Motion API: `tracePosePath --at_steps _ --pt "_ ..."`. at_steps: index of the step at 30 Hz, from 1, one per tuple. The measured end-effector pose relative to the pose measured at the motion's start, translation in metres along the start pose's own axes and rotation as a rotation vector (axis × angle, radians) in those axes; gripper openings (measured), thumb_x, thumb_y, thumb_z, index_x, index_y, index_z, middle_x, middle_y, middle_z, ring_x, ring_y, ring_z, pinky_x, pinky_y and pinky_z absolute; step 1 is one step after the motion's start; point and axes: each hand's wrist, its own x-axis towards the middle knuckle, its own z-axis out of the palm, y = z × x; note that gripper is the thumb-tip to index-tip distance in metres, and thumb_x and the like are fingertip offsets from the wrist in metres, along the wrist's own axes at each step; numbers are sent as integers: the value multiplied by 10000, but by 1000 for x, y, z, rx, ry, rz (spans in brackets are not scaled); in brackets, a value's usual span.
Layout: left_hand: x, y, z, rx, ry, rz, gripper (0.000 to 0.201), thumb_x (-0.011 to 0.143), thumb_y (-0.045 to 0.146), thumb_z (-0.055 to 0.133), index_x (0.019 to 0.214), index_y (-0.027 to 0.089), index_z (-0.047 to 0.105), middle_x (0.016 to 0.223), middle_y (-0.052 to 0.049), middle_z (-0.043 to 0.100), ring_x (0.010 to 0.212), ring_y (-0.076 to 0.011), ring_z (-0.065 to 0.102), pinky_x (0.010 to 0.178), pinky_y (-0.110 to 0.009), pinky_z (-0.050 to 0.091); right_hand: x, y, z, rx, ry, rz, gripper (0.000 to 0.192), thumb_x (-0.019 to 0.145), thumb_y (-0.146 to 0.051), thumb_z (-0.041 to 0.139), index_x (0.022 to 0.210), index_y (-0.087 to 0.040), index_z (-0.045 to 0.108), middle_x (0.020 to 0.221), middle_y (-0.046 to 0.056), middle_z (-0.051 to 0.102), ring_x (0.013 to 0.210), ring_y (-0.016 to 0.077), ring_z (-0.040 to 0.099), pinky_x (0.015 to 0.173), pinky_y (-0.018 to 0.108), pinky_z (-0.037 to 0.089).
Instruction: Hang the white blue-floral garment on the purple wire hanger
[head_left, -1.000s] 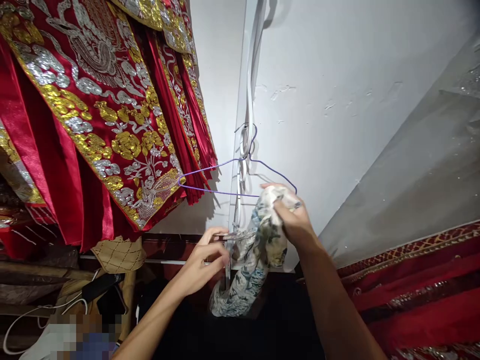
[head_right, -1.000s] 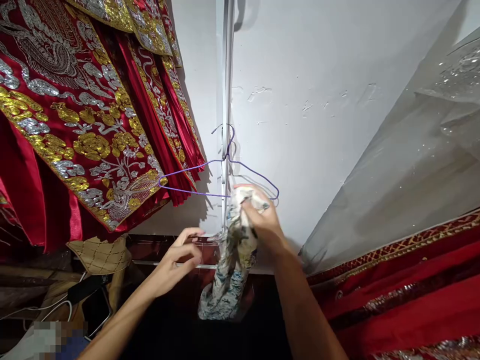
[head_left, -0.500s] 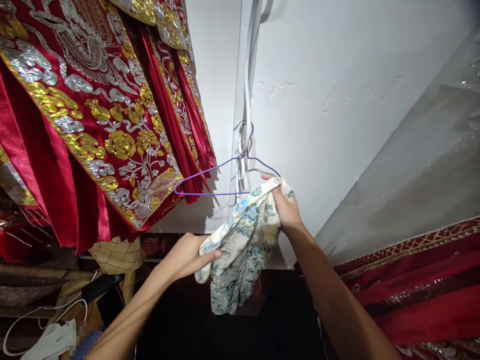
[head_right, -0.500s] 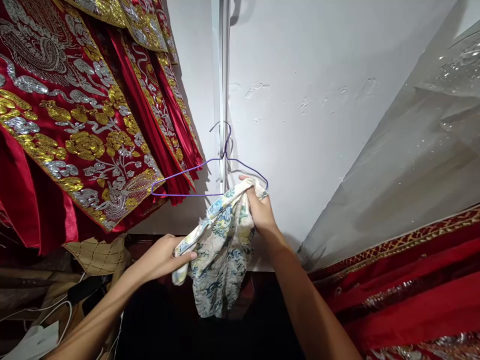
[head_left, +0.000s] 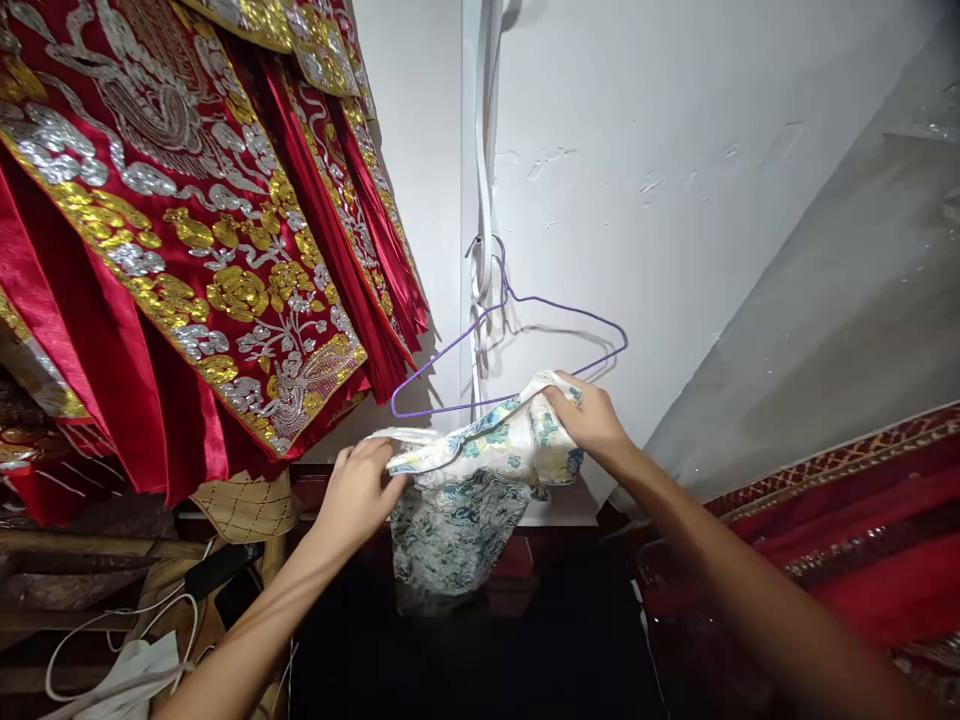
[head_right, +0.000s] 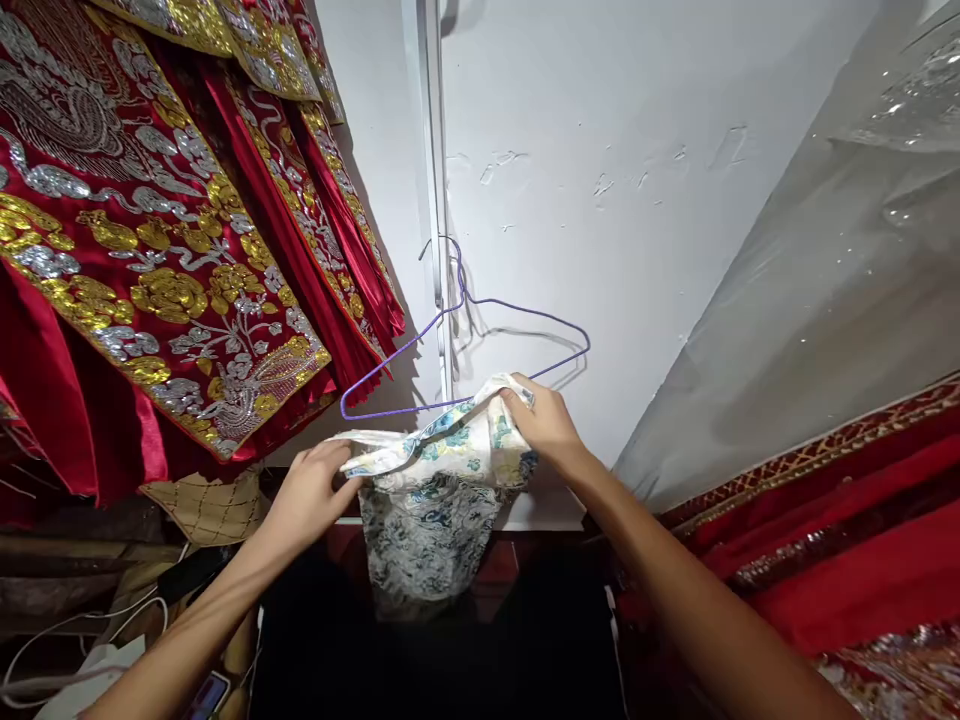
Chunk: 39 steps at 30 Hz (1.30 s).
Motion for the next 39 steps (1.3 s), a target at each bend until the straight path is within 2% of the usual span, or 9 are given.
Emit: tracePosePath --at_steps 4,9,12,17,25,30,33,36,39 --pt "19 5 -2 -124 113 91 237 976 301 458 1034 229 676 1270 -112 688 1218 -315 585 1019 -444 407 -6 -9 -24 -34 13 8 303 907 -460 527 754 -203 575 642 -10 529 640 161 466 607 267 363" --pt "37 -12 0 -119 340 145 206 951 235 481 1011 245 678 1541 -78 499 1472 -351 332 1174 -544 257 -12 -20 -27 -68 -53 -2 304 912 -460 532 777 -199 608 692 -1 557 671 165 476 611 257 359" --pt "42 -23 -2 -32 239 -2 219 971 303 473 992 240 681 1461 -118 576 1347 -359 484 1072 -497 394 -12 -25 -22 -102 -86 -16 291 910 -448 540 793 -198 630 682 -7 556 644 154 479 599 251 351" --pt "44 -21 -11 14 21 -221 421 1034 404 337 1050 213 711 929 -125 761 904 -309 719 808 -364 505 -11 -26 -27 -141 -98 44 353 888 -507 563 924 -184 700 642 -4 588 556 147 468 549 251 347" --pt "87 11 -17 -450 429 24 446 1044 354 366 1364 182 626 1387 -94 647 1308 -255 588 1121 -402 436 -23 -38 -34 38 -151 87 350 879 -491 568 899 -171 706 685 7 612 544 141 469 486 252 341" --pt "122 42 -25 -453 429 243 349 1007 306 483 1285 183 655 1295 -86 700 1209 -237 644 1074 -389 479 -32 -56 -23 188 -246 81 269 918 -388 524 847 -195 697 807 20 679 759 188 619 672 262 479" --pt "134 40 -28 -408 411 255 281 995 286 506 1199 193 675 1160 -80 740 1103 -243 676 996 -386 510 -36 -58 -23 190 -279 83 311 928 -372 515 1105 -257 744 1095 30 740 1036 243 670 897 328 524" --pt "138 28 -32 -339 428 268 277 1005 266 475 1175 177 675 1136 -94 729 1081 -245 662 982 -387 496 -37 -49 -33 123 -65 63 560 878 -365 586 1435 -304 576 1376 39 648 1259 286 597 1049 400 489" --pt "138 20 -41 -246 410 303 274 1007 253 452 1156 174 668 1091 -98 713 1041 -243 644 950 -381 489 -31 -34 -54 12 278 100 887 784 -401 712 1582 -263 352 1329 93 671 1169 314 648 967 423 543"
